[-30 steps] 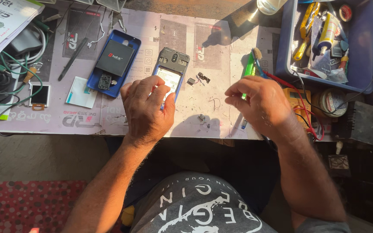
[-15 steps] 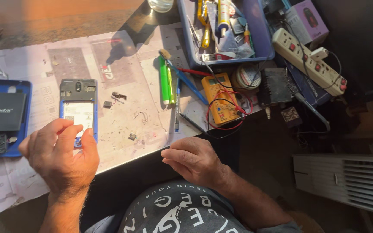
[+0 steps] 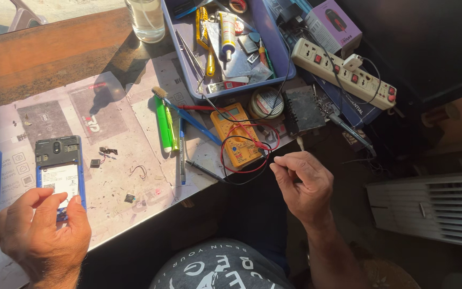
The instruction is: The person disassembles a smartphone, removes the battery, and uses a soldering iron to work on small electronic components on a cluttered workbench. They handle a SIM card, a battery, and a small circuit board while using tools like a plastic spudger and soldering iron.
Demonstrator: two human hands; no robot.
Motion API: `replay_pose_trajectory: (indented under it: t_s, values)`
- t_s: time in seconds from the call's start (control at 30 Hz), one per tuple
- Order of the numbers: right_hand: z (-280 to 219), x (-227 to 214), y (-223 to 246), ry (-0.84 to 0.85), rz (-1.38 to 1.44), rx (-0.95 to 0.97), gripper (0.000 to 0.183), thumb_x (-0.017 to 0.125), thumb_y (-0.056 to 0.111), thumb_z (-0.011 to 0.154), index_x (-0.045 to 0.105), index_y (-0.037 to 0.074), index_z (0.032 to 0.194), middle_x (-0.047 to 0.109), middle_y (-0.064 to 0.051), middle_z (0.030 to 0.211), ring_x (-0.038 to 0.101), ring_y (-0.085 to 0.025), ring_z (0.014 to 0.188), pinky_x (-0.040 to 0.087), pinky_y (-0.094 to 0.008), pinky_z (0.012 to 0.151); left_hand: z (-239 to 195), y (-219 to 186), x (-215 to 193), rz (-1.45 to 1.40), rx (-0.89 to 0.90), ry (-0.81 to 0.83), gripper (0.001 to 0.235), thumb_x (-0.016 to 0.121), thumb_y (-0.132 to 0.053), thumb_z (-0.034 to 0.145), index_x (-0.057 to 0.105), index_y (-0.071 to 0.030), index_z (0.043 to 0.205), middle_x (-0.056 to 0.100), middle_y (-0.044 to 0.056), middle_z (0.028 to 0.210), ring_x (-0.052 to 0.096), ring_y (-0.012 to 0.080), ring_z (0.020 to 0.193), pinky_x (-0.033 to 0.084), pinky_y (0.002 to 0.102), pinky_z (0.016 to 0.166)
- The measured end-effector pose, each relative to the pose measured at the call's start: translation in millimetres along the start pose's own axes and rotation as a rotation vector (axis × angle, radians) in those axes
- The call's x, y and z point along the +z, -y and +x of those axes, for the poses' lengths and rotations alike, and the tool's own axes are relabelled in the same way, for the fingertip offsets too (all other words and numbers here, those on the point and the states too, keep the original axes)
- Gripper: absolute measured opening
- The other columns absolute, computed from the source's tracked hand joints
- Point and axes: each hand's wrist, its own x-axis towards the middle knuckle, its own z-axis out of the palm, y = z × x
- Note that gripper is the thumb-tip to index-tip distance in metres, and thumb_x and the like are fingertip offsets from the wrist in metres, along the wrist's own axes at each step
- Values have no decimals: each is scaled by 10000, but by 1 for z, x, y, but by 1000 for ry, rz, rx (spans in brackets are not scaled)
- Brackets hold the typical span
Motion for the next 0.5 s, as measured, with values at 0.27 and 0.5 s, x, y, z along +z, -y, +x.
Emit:
replay_pose_trajectory:
  t_s: [0.27, 0.5]
  values:
    - [-9, -63, -24, -170, -239, -42, 132, 808, 20, 928, 700, 24, 1003, 716, -80, 924, 701, -146, 796, 572, -222, 647, -1, 10, 9, 9, 81, 9, 133, 825, -156, 836, 741, -124, 934, 635, 20, 1147, 589, 204, 987, 450, 353, 1001]
    - [22, -144, -83, -189, -253, 148, 66, 793, 21, 1011, 735, -4, 1033, 732, -79, 949, 670, -121, 774, 533, -222, 679, -40, 73, 80, -291, 13, 74, 254, 679, -205, 921, 659, 6, 1061, 571, 156, 1143, 648, 213, 985, 550, 275, 895]
